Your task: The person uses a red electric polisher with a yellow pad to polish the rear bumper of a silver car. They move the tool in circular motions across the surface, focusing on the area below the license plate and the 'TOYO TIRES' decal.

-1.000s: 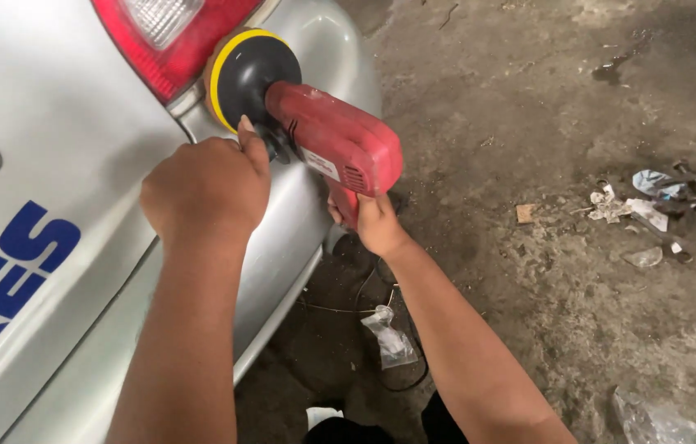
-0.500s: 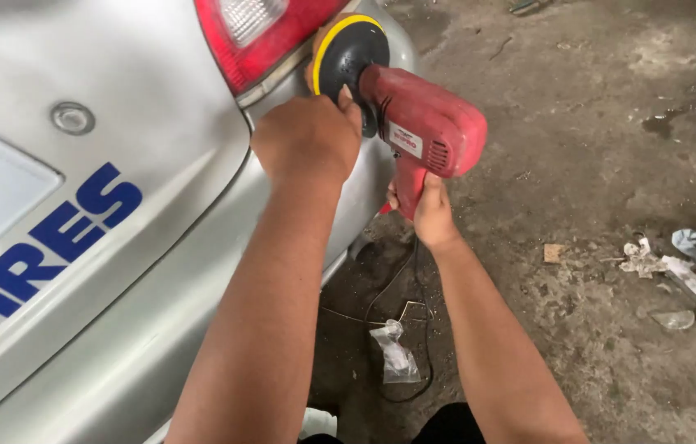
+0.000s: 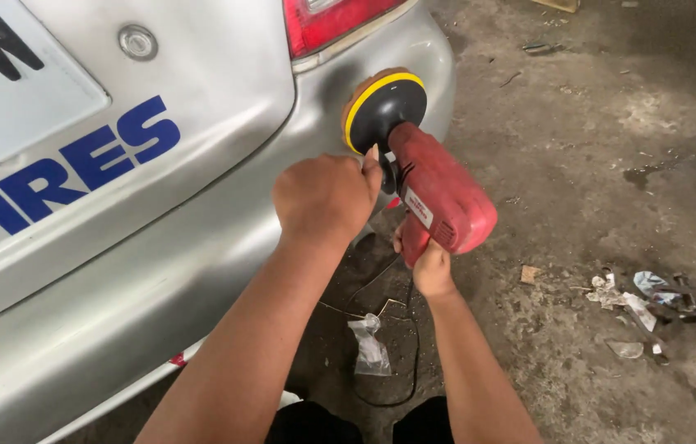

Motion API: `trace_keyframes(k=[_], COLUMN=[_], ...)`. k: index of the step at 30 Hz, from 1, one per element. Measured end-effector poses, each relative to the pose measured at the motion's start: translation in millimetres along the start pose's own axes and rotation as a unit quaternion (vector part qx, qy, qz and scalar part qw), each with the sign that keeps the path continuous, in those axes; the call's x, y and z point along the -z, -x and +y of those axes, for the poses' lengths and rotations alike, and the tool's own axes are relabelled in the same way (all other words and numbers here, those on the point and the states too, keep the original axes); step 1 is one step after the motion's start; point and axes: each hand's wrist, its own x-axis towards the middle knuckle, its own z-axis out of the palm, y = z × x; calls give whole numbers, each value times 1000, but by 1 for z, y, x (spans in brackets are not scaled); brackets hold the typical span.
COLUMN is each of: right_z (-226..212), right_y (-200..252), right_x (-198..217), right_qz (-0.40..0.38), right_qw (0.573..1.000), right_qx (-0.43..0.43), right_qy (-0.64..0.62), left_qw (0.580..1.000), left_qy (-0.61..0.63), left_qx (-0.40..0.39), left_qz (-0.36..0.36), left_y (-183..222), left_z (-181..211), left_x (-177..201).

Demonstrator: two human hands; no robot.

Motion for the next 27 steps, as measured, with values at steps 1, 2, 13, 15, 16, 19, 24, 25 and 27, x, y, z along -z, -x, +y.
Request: trace_keyframes(k=[1,2,13,15,16,19,24,25,27], right_z=[0,1,37,36,44,81,83,82,80], right_y=[2,3,18,31,38,60,81,80,79], right_x=[-2,-4,2,2,2,3,8,11,12], right_qz=[3,-3,-5,31,35,45,77,79,82], right_qw=[1000,1000,999,999,999,997,995,995,994], right_qx=[-1,12,42,15,15,-7,-33,-34,-9], right_qy=[2,14,28,9,10,-56,-52,-51,-71], left_qw=[1000,1000,999,998,998,996,993,993,992], left_qy=[1,-4,-29,-42,-43,-60,-69,-68,-77], left_qx=[-3,-5,-42,-40,-43,-47,-28,-30,-28], left_qz=[-2,0,16,-8,-9,-40,-90,-92,-92], left_y=[2,2,4,4,3,0,0,0,2], left_z=[-2,-3,-2,5,9,21,42,44,44], left_x=[-1,-2,-23,-32,-37,-56,-82,-82,-83])
